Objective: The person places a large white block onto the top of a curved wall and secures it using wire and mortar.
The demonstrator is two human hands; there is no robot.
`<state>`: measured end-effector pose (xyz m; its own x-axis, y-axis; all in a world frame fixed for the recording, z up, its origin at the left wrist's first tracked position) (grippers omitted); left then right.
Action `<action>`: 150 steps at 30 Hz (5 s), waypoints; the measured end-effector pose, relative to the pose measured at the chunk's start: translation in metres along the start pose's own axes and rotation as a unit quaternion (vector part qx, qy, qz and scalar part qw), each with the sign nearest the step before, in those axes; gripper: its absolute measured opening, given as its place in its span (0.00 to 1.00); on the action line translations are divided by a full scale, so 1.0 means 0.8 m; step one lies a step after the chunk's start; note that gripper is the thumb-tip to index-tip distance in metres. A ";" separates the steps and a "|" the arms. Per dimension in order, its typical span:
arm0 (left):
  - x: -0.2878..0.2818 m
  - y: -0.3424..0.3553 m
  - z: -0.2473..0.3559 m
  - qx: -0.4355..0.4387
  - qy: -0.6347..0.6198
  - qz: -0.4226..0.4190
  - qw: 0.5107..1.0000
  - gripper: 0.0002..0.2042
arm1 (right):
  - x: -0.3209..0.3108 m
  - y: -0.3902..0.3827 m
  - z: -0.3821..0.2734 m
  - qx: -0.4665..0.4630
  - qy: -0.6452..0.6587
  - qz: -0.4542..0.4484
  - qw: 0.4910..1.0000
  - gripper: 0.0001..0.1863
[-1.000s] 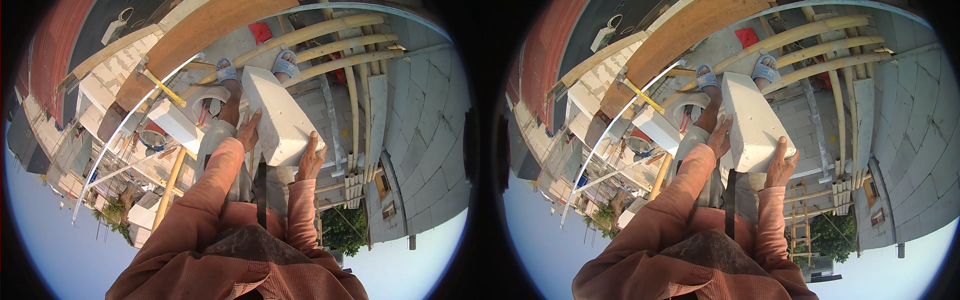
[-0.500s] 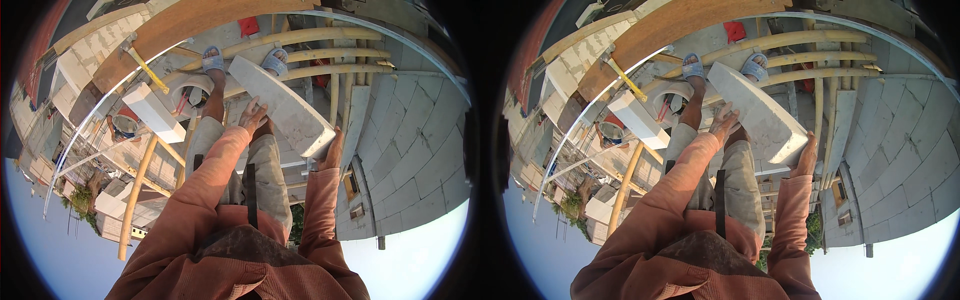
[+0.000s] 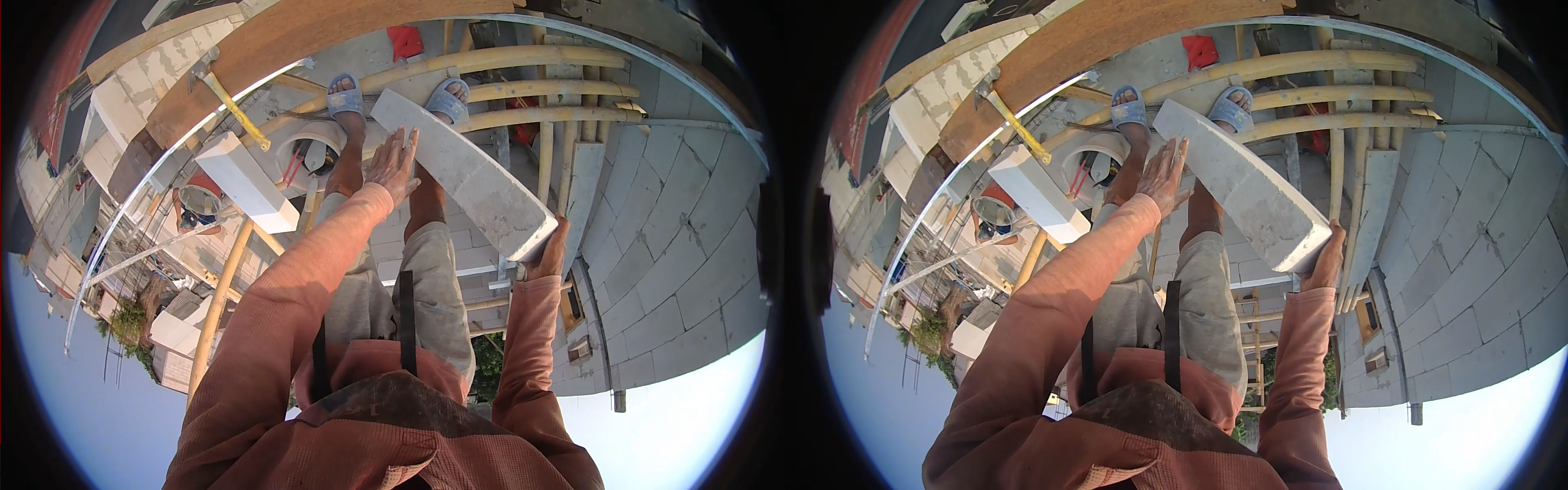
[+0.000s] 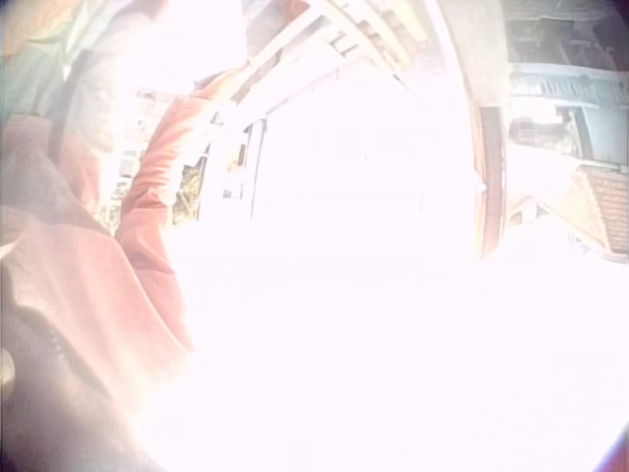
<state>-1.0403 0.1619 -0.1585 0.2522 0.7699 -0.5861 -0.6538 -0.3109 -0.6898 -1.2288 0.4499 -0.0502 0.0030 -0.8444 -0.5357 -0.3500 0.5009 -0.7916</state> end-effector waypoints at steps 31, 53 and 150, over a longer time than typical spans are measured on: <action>-0.020 0.060 -0.018 0.171 0.118 -0.122 0.970 0.59 | 0.062 -0.135 -0.011 -0.286 -0.164 0.130 0.935 0.35; 0.048 0.035 -0.063 -0.500 -0.482 -0.262 0.670 0.47 | 0.089 -0.160 0.003 -0.295 -0.153 0.102 0.938 0.36; -0.467 0.067 0.130 0.090 0.318 0.205 0.921 0.60 | 0.298 -0.119 -0.174 -0.024 0.260 -0.421 0.869 0.58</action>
<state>-1.2442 -0.0845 0.0677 0.2865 0.1083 -0.9519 -0.8803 -0.3623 -0.3062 -1.3256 0.1747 -0.0616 -0.1426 -0.8852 0.4429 -0.4670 -0.3344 -0.8186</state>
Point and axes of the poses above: each hand's wrist, its own y-axis towards the middle knuckle, its own x-axis out of the palm, z = x × y, the point moved 8 cm from there along y, towards the middle knuckle, and after that the axes turned 12 degrees about z, right-handed, at the moved point
